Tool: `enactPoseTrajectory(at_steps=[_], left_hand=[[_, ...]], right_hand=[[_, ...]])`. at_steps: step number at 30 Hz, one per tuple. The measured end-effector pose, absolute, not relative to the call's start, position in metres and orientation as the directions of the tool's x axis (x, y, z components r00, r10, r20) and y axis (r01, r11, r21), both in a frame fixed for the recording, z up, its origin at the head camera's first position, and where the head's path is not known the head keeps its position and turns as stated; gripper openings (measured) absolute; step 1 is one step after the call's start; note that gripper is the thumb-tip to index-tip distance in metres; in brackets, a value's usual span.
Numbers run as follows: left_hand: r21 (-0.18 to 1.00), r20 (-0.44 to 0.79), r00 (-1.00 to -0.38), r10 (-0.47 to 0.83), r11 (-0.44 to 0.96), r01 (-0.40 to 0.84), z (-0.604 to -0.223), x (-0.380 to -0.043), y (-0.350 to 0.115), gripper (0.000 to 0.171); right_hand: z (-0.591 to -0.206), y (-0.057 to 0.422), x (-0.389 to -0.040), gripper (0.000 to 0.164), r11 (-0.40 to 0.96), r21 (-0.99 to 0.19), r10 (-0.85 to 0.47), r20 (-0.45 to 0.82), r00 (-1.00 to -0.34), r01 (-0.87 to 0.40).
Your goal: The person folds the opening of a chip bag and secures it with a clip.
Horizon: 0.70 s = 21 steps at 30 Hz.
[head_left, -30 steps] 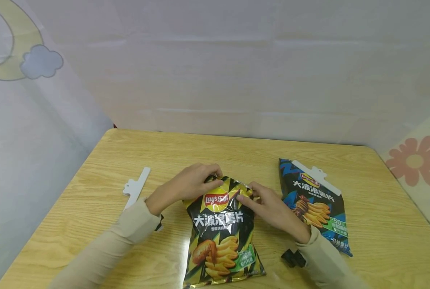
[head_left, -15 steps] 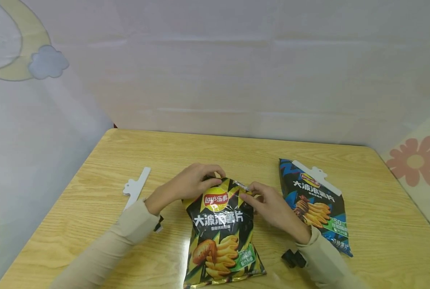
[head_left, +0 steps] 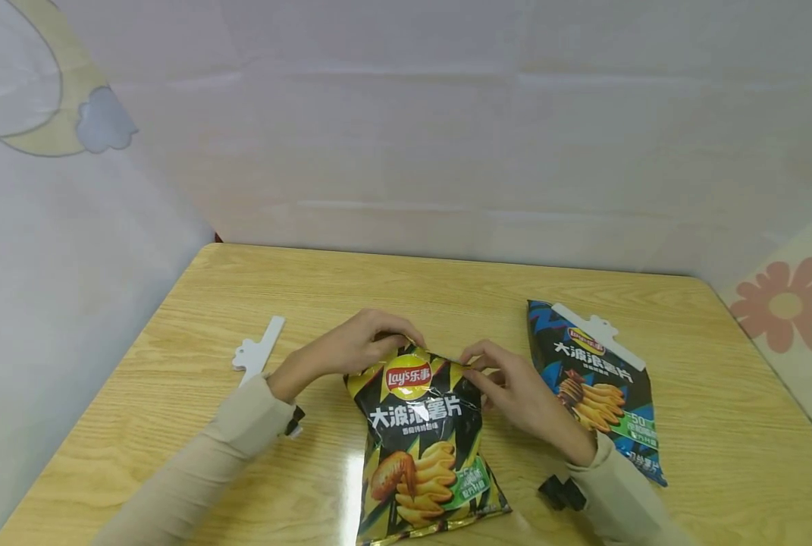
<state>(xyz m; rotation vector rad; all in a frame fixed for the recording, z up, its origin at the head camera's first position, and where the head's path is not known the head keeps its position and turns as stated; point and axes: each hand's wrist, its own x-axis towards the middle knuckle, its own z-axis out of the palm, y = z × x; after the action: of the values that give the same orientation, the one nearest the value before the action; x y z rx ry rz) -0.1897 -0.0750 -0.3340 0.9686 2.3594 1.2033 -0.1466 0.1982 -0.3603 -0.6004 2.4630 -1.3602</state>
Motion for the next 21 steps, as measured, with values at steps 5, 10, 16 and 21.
enactPoseTrajectory(at_steps=[5, 10, 16, 21], left_hand=[[0.814, -0.004, -0.729, 0.685, 0.426, 0.395, -0.3323, -0.1894, -0.0752, 0.029], [0.787, -0.027, -0.757, 0.652, 0.481, 0.387, -0.3321, -0.1879, -0.0755, 0.029], [0.756, -0.012, -0.781, 0.625, 0.517, 0.402, -0.3313, -0.1849, -0.0742, 0.027], [0.738, 0.008, -0.775, 0.632, 0.519, 0.431, -0.3304, -0.1833, -0.0730, 0.026]], right_hand=[[-0.3607, 0.2002, -0.1467, 0.019, 0.474, -0.846, -0.488, -0.020, -0.872, -0.246], [-0.3599, 0.2006, -0.1459, 0.021, 0.471, -0.854, -0.477, -0.037, -0.878, -0.220], [-0.3574, 0.1992, -0.1444, 0.025, 0.487, -0.854, -0.437, -0.058, -0.897, -0.182], [-0.3562, 0.1974, -0.1443, 0.015, 0.528, -0.833, -0.394, -0.069, -0.917, -0.165]])
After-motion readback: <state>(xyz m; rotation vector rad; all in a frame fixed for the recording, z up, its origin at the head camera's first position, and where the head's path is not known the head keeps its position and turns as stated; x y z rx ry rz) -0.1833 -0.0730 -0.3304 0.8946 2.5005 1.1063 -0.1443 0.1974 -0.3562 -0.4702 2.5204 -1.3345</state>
